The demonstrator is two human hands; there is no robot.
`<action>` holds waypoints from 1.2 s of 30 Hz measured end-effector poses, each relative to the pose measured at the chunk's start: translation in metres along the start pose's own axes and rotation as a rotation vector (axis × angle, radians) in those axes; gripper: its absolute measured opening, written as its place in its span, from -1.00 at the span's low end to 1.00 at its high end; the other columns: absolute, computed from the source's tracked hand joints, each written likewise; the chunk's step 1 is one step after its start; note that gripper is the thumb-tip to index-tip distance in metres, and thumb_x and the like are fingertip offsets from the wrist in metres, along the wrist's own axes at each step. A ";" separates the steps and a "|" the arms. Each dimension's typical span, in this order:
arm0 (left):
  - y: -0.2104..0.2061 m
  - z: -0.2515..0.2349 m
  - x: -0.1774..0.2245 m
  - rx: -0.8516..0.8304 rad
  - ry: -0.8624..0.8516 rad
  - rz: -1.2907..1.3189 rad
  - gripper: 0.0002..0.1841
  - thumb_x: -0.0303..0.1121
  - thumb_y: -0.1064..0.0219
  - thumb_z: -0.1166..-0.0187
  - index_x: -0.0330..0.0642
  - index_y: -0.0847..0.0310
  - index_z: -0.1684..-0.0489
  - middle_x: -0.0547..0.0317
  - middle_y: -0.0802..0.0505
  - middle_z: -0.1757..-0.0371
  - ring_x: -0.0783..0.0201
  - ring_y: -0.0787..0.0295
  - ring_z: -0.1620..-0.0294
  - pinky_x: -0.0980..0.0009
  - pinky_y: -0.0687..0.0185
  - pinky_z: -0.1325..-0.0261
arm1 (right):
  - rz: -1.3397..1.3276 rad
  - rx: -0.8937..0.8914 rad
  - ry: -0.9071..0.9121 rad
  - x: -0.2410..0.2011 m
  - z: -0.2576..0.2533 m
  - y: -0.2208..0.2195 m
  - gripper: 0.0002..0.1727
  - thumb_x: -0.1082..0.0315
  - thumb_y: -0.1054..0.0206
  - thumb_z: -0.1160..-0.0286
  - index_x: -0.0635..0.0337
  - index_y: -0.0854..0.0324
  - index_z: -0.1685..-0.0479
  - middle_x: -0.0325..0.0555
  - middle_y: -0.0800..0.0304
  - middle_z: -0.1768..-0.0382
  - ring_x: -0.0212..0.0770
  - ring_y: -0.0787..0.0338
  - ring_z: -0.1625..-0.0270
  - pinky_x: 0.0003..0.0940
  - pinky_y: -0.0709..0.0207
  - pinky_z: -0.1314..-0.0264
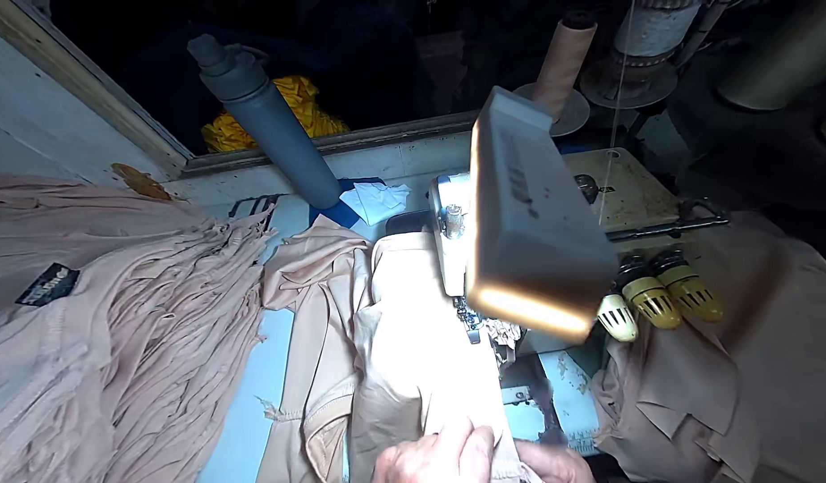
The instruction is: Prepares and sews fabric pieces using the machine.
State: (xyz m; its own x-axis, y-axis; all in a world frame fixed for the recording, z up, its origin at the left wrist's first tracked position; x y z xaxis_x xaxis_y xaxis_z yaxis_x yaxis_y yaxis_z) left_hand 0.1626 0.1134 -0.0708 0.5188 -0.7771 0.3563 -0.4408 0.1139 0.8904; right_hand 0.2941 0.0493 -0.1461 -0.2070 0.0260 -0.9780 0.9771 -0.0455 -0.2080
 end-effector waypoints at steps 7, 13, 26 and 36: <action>0.005 -0.041 -0.006 0.154 -0.043 -0.263 -0.83 -0.36 -0.31 -0.50 -0.12 -0.79 0.46 0.16 -0.74 0.57 0.23 -0.67 0.66 0.36 -0.42 0.72 | -0.048 0.235 -0.030 -0.012 -0.036 -0.008 -0.75 0.70 -0.38 -0.07 0.07 -0.70 0.53 -0.58 -0.68 0.61 -0.72 -0.59 0.54 -0.70 -0.49 0.44; -0.008 -0.063 -0.007 0.284 0.012 -0.360 -0.76 -0.29 -0.31 -0.39 -0.11 -0.68 0.70 0.20 -0.65 0.67 0.23 -0.63 0.72 0.37 -0.37 0.78 | -0.050 0.266 0.007 -0.011 -0.038 -0.012 -0.76 0.72 -0.31 -0.13 0.15 -0.74 0.47 -0.56 -0.70 0.62 -0.73 -0.58 0.54 -0.71 -0.48 0.45; 0.026 0.077 -0.091 -0.272 0.705 0.048 -0.27 -0.31 -0.42 -0.50 -0.44 -0.30 -0.69 -0.12 -0.88 0.30 -0.22 -0.82 0.36 -0.30 -0.64 0.20 | -0.061 0.301 0.054 -0.002 -0.042 -0.013 -0.82 0.61 -0.30 -0.31 0.16 -0.74 0.49 -0.48 -0.66 0.69 -0.65 -0.57 0.64 -0.68 -0.45 0.57; 0.078 0.132 -0.123 0.715 0.449 0.119 -0.70 -0.66 -0.17 -0.51 -0.83 -0.40 -0.07 0.08 -0.77 0.17 0.79 -0.62 0.19 0.74 -0.58 0.04 | -0.016 -0.104 0.238 -0.027 -0.019 -0.014 -0.90 0.49 -0.35 -0.44 0.20 -0.74 0.40 -0.48 -0.68 0.59 -0.72 -0.55 0.54 -0.74 -0.43 0.48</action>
State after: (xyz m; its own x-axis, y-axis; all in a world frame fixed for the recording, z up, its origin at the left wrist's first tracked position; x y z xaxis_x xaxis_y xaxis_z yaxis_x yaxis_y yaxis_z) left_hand -0.0319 0.1359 -0.0824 0.6145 -0.4480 0.6494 -0.7889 -0.3561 0.5008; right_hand 0.2870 0.0678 -0.1164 -0.2166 0.2612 -0.9407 0.9763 0.0594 -0.2083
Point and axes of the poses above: each hand's wrist, its own z-axis away from the middle knuckle, its own y-axis out of the back of the hand, x = y × z, the point moved 5 cm from there along -z, towards the middle knuckle
